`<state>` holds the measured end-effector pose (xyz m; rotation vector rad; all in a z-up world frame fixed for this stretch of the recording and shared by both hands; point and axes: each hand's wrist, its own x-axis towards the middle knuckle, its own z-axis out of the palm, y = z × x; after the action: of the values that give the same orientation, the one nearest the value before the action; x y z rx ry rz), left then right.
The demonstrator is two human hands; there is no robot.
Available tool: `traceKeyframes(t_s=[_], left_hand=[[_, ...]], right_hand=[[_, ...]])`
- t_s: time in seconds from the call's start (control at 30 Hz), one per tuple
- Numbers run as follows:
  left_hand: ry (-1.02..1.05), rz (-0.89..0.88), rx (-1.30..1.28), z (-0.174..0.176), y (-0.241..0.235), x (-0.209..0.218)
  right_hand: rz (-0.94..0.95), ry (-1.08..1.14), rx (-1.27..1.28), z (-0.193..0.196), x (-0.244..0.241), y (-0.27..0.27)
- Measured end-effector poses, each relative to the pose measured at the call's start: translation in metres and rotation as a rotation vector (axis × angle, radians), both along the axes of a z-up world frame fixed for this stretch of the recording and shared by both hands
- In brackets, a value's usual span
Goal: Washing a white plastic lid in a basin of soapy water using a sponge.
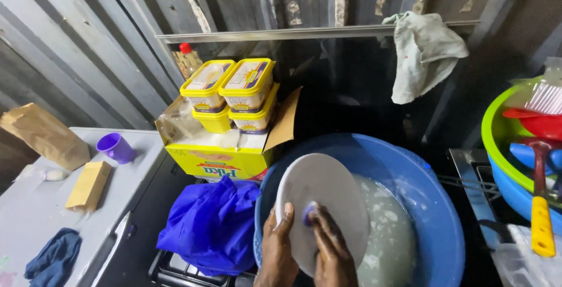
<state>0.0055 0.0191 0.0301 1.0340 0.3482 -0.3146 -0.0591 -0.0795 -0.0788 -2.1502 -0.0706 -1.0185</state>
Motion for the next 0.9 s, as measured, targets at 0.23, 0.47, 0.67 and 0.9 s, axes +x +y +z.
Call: traceKeyframes(t_s=[0.23,0.47,0.67,0.9], left_hand=[[0.021,-0.124,-0.232,-0.031,-0.015,-0.032],[0.002,-0.042,-0.156,0.006,0.001,-0.002],[-0.005,-0.088,-0.223,-0.039,-0.008,-0.007],[0.004,-0.138,-0.147,0.020,0.005,-0.011]], right_hand=[[0.019,0.149,0.028,0.001,0.058,-0.098],[-0.049,0.200,0.251,-0.039,0.004,-0.029],[0.139,-0.034,-0.032,0.054,0.027,-0.018],[-0.214,0.436,0.378,-0.030,0.075,-0.124]])
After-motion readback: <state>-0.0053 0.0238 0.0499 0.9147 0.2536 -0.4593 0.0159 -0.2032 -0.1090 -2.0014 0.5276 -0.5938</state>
